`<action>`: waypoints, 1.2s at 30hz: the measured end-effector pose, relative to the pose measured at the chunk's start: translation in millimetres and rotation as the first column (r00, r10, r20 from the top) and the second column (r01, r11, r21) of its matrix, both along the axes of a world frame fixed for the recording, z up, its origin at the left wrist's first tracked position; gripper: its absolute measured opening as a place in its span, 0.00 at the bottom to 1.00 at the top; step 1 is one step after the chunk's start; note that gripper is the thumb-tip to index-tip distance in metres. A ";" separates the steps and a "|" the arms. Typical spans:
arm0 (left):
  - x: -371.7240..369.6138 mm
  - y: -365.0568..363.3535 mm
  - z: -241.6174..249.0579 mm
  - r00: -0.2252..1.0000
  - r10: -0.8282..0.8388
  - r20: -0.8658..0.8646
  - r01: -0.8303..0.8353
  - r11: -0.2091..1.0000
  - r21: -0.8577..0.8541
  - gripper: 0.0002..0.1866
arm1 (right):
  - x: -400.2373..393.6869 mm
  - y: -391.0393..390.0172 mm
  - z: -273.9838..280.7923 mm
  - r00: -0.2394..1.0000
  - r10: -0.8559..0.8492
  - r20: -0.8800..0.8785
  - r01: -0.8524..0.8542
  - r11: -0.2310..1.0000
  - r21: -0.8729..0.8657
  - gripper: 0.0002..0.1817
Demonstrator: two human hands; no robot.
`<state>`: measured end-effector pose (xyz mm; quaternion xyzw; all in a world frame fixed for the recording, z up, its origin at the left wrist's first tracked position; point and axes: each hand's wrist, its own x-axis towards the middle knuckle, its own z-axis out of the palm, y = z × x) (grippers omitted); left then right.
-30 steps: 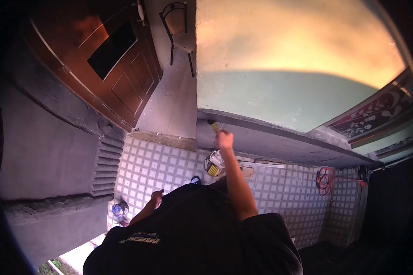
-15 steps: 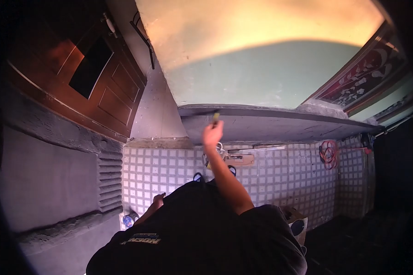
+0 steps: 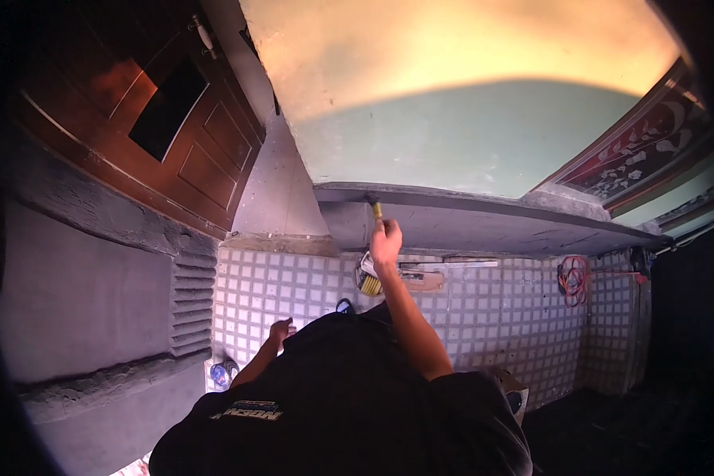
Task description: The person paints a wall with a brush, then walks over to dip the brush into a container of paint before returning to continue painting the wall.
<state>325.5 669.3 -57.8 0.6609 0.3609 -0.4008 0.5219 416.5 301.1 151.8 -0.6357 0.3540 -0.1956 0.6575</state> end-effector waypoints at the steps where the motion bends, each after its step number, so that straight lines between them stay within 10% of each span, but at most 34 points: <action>1: -9.3 9.7 -14.5 1.000 -0.002 -0.031 0.002 1.000 -0.012 0.19 | -3.9 1.9 -3.8 1.000 -0.003 0.001 0.003 1.000 -0.003 0.11; 5: -32.8 24.8 -7.0 0.925 -0.350 0.149 0.345 0.937 0.059 0.17 | 15.9 25.1 -54.9 0.938 -0.341 0.067 0.345 0.937 -0.053 0.11; 7: -29.2 24.1 -7.2 0.955 -0.273 0.116 0.270 0.962 0.043 0.17 | 30.3 54.4 -27.6 0.894 -0.445 0.054 0.446 0.871 -0.204 0.10; 11: -22.5 16.1 -5.8 0.998 0.056 -0.031 -0.056 0.998 -0.007 0.18 | 59.2 97.3 4.0 0.988 -0.148 -0.051 0.143 0.986 -0.091 0.08; 18: 2.1 2.5 13.0 0.997 0.074 0.002 -0.074 0.997 -0.033 0.18 | 72.4 118.0 -7.0 0.957 0.279 0.075 -0.285 0.954 0.091 0.09; 22: -3.0 6.1 10.6 0.998 0.059 -0.030 -0.060 0.998 -0.015 0.18 | 46.3 65.5 22.1 0.977 0.212 0.005 -0.196 0.894 0.404 0.07; 31: -19.1 34.0 -2.2 0.968 -0.237 0.082 0.235 0.972 0.031 0.14 | -26.7 -78.5 -33.7 0.843 -0.525 -0.114 0.533 0.844 0.053 0.11; 34: -9.0 46.0 -45.5 0.997 -0.043 -0.070 0.038 0.997 -0.073 0.15 | -15.1 -116.6 -90.0 0.735 -0.675 -0.069 0.654 0.732 -0.192 0.10; 36: 2.6 30.4 -22.1 0.996 -0.069 -0.061 0.069 0.998 -0.016 0.16 | -6.9 -84.2 -29.0 0.833 -0.547 -0.083 0.547 0.837 -0.016 0.10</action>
